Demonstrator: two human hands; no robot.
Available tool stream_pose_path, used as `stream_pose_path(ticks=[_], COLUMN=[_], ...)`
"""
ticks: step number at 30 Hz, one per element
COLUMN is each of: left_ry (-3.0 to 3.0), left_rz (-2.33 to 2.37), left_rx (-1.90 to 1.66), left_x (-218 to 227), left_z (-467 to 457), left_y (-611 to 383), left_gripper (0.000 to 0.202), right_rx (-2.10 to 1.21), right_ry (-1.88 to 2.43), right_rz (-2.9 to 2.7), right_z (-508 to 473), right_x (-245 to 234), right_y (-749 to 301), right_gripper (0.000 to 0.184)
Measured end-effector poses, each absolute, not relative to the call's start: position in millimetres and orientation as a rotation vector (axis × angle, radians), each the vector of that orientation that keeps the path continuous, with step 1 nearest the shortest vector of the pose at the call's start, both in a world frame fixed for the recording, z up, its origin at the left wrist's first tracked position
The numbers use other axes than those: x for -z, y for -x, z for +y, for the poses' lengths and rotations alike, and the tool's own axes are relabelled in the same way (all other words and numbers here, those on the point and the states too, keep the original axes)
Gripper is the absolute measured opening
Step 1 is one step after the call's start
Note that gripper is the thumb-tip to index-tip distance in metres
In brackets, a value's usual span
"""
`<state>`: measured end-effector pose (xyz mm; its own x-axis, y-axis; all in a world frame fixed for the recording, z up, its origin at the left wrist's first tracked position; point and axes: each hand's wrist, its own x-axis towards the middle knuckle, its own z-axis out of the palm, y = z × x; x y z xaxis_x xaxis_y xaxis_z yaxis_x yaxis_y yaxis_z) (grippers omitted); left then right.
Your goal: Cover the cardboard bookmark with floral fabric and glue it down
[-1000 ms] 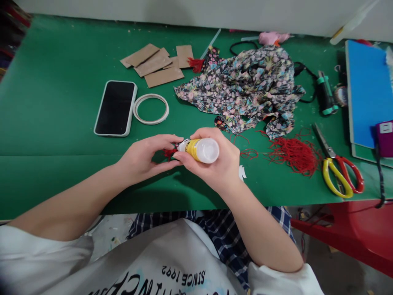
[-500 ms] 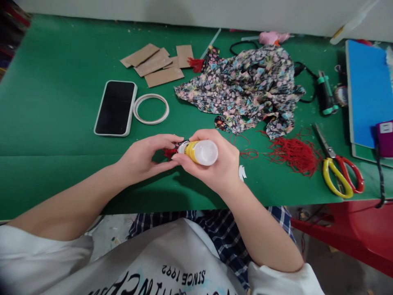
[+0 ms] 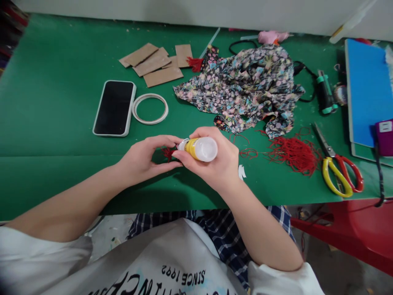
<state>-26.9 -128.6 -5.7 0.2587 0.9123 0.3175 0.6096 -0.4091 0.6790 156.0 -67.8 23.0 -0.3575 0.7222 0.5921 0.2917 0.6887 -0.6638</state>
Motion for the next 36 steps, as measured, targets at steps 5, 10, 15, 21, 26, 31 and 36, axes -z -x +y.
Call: stream_pose_path(ticks=[5, 10, 15, 21, 26, 31, 36], left_ry=[-2.139, -2.294, -2.338, -2.362, -2.511, -2.685, -2.708], left_rz=[1.543, 1.560, 1.744, 1.963, 2.063, 1.818, 1.720], left_rx=[-0.872, -0.714, -0.604, -0.368, -0.311, -0.383, -0.417], left_x=[8.2, 11.6, 8.1, 5.4, -0.1, -1.0, 5.7], left_z=[-125.2, -115.2, -122.6, -134.6, -135.6, -138.2, -136.3], left_y=[29.0, 37.1, 43.0, 39.3, 35.8, 32.1, 31.3], left_gripper=[0.041, 0.055, 0.063, 0.024, 0.018, 0.017, 0.016], right_rx=[-0.588, -0.610, -0.731, -0.727, -0.723, -0.737, -0.769], right_ry=[0.808, 0.905, 0.998, 0.992, 0.989, 0.984, 1.004], right_rz=[-1.906, -1.937, -2.100, -2.255, -2.277, -2.287, -2.266], right_z=[-62.6, -49.2, -32.0, -23.6, -26.7, -27.4, -27.4], right_x=[-20.7, -24.2, -30.0, -23.3, -12.7, -10.8, -10.3], right_y=[-159.9, -156.5, -140.1, -126.1, -125.0, -126.8, -128.3], right_gripper=[0.027, 0.029, 0.035, 0.035, 0.036, 0.036, 0.035])
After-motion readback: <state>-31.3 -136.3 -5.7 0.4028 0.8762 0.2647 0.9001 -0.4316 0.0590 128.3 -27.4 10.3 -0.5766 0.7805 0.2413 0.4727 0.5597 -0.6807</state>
